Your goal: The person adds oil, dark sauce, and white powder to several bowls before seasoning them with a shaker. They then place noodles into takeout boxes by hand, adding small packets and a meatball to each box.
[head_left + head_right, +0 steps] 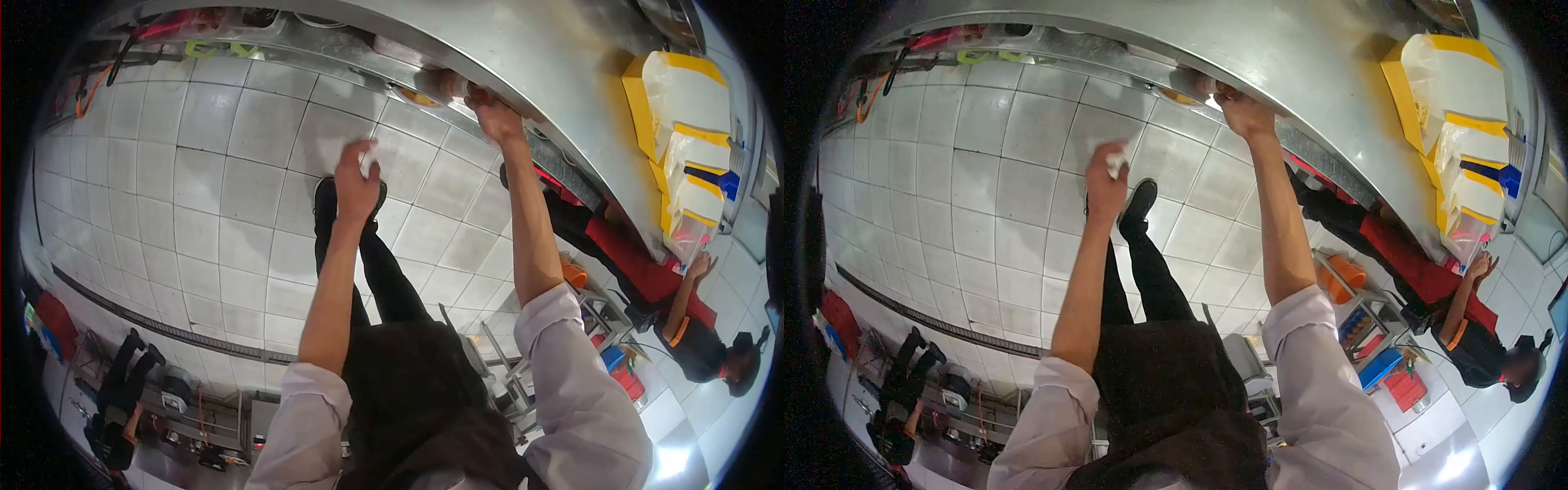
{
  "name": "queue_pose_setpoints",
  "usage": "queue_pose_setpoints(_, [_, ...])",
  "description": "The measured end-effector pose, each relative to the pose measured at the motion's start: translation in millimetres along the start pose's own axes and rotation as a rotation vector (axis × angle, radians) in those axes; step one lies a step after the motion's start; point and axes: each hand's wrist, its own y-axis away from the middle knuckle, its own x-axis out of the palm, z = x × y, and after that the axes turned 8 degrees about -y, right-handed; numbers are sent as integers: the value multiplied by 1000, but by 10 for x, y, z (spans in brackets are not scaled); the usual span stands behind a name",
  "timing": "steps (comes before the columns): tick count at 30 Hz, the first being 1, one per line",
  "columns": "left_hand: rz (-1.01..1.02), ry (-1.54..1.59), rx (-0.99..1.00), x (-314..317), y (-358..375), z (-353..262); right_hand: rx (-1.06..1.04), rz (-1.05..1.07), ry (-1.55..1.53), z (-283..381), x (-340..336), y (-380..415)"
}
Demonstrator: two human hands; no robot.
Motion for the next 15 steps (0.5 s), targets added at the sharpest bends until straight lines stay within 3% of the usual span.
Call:
queue_pose_setpoints(3, [-123,-41,316,-148,-964,-559,-18,126,-550,-168,15,-136])
queue_pose_setpoints(5, [-142,-58,441,-28,-1444,-681,-33,59,-398,-127,-42,-71])
queue_pose_setpoints(6, [155,-372,347,51,-1669,-717,-40,-7,-237,-124,-128,-78])
queue_pose_setpoints(7, [446,-684,246,126,-1840,-797,-139,-191,-572,-724,440,-367])
queue_pose_setpoints(8, [407,-698,285,219,-1883,-827,-82,24,169,-389,27,-142])
queue_pose_setpoints(9, [361,-709,330,321,-1915,-810,-127,-134,175,-446,117,-122])
queue_pose_setpoints(10, [295,-664,419,425,-2003,-785,-272,-431,340,-531,280,-113])
queue_pose_setpoints(11, [236,-620,500,524,-2082,-689,-400,-522,318,-725,429,-205])
queue_pose_setpoints(12, [149,-440,550,676,-2148,-385,-382,-555,331,-734,420,-246])
queue_pose_setpoints(14, [82,-271,573,882,-2233,-155,-306,-516,-158,-672,473,-225])
queue_pose_setpoints(15, [93,-309,547,911,-2242,-140,-277,-530,-201,-648,484,-242])
